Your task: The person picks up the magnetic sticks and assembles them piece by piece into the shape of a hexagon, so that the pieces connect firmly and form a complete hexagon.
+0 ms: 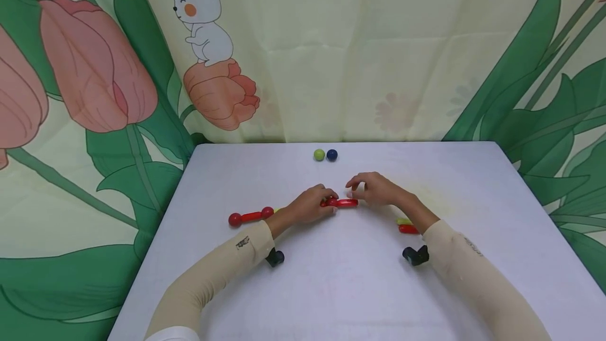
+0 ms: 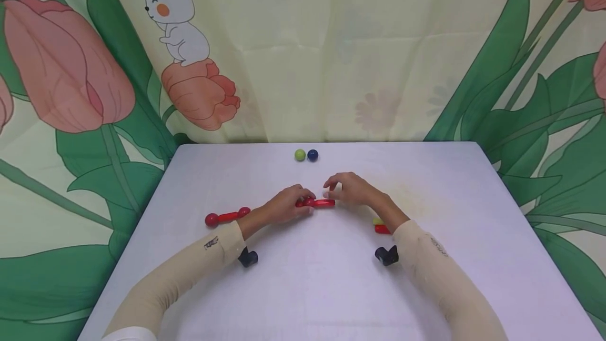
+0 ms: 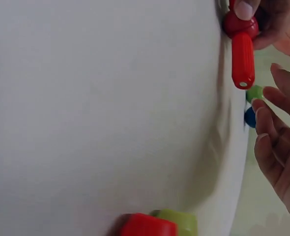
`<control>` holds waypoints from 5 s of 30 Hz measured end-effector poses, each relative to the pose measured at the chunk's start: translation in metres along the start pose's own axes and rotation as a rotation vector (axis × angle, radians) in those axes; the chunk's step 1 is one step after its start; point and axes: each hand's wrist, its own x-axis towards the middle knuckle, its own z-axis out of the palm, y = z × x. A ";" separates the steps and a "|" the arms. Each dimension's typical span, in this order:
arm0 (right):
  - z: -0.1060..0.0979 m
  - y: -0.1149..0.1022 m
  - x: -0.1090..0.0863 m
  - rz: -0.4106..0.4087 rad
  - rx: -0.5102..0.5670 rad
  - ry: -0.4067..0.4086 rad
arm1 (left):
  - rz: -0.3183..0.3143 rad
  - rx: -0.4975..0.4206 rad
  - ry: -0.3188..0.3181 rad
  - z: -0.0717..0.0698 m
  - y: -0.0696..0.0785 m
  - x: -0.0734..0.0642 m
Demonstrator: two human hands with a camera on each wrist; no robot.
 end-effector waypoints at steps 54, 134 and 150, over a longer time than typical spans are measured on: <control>-0.037 0.011 0.086 0.007 -0.060 0.110 | -0.019 0.010 -0.020 -0.001 -0.001 0.002; 0.027 0.018 -0.045 -0.051 0.069 0.170 | 0.013 0.041 -0.076 0.010 0.026 0.028; 0.020 0.018 -0.054 -0.047 0.062 0.155 | 0.038 0.033 -0.073 0.012 0.028 0.030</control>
